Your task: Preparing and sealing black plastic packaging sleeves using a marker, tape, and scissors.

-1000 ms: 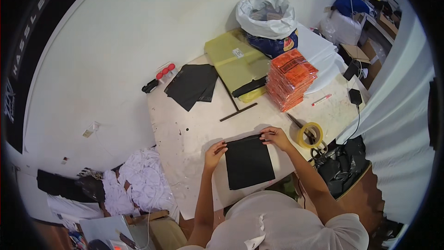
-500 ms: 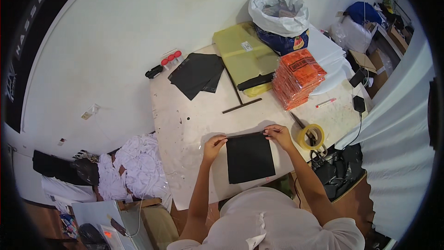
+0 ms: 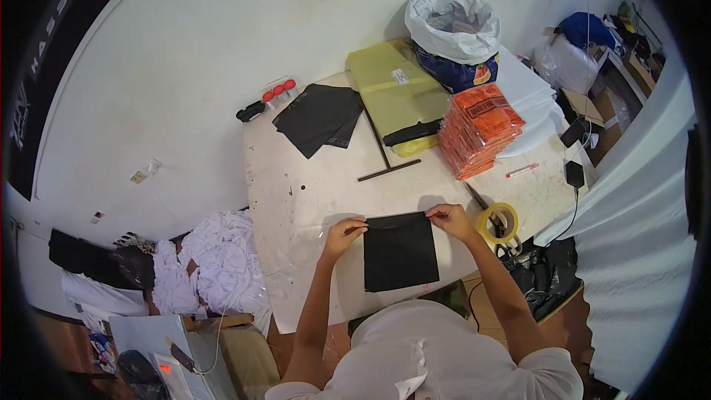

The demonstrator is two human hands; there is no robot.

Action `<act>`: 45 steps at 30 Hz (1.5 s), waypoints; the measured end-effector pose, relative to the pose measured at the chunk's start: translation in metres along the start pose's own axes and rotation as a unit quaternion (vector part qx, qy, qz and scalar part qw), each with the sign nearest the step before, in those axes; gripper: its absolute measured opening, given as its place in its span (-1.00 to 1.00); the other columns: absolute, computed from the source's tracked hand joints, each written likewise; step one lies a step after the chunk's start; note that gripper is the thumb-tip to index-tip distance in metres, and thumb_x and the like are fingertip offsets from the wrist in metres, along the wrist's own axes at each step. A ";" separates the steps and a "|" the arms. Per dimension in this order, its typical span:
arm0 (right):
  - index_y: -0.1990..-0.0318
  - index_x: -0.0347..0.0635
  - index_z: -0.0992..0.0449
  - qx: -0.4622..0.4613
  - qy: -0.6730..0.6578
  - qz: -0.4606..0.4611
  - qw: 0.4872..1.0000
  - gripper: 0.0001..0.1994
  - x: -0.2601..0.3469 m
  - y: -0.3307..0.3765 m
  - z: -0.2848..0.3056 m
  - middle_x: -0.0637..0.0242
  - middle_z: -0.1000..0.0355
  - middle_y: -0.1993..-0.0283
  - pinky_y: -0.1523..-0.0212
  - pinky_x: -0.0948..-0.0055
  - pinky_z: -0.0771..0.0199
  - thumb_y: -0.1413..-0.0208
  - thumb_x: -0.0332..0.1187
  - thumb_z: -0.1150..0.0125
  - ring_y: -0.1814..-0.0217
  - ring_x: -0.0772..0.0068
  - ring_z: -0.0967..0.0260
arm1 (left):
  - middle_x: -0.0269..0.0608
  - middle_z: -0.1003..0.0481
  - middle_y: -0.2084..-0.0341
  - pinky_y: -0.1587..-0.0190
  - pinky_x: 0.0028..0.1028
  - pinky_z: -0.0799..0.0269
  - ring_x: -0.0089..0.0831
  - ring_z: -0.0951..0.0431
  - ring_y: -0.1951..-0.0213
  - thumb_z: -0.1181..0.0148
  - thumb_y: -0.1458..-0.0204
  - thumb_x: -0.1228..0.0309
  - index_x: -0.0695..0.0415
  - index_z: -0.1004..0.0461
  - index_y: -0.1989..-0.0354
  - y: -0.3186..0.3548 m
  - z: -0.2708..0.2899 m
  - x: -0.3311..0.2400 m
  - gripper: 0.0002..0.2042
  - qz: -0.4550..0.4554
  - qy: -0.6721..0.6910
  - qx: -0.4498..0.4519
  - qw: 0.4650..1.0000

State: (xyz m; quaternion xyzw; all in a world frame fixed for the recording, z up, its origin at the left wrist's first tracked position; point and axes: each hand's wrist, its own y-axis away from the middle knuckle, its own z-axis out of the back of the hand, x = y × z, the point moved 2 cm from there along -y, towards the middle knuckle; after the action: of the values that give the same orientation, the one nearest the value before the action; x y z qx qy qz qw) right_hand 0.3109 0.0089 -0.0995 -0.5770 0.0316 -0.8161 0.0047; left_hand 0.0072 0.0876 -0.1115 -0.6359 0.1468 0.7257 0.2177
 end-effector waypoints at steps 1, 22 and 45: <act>0.34 -0.27 -0.54 0.001 0.002 0.008 1.000 -0.89 0.000 0.000 0.000 0.31 -0.50 0.36 0.32 0.62 -0.43 0.08 -0.57 -0.16 0.36 0.62 -0.42 | -0.18 -0.48 0.22 0.13 -0.56 -0.39 -0.48 -0.47 0.19 -0.21 0.10 0.56 0.25 -0.53 0.33 0.000 0.000 -0.001 -0.87 -0.003 -0.007 0.007 1.000; 0.41 -0.27 -0.45 0.034 0.155 0.121 0.980 -0.89 0.017 0.009 0.001 0.22 -0.47 0.22 0.36 0.46 -0.47 0.18 -0.57 -0.11 0.38 0.26 -0.44 | -0.19 -0.49 0.23 0.14 -0.53 -0.43 -0.41 -0.49 0.17 -0.25 0.17 0.59 0.19 -0.57 0.34 0.003 0.003 0.004 -0.84 -0.080 -0.083 0.056 0.992; 0.37 -0.23 -0.48 -0.002 0.376 0.282 0.883 -0.82 0.018 0.024 -0.012 0.24 -0.41 0.11 -0.04 0.32 -0.33 0.23 -0.53 -0.14 0.00 0.21 -0.33 | -0.26 -0.46 0.14 0.07 -0.41 -0.35 -0.30 -0.43 0.09 -0.21 0.10 0.45 0.09 -0.55 0.28 0.017 -0.004 -0.014 -0.83 -0.186 -0.296 0.076 0.934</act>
State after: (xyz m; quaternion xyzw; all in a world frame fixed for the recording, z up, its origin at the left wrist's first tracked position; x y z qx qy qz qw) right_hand 0.2924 -0.0149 -0.0877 -0.1937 0.1938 -0.9359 0.2215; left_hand 0.0033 0.0696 -0.0994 -0.3895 0.0096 0.8144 0.4300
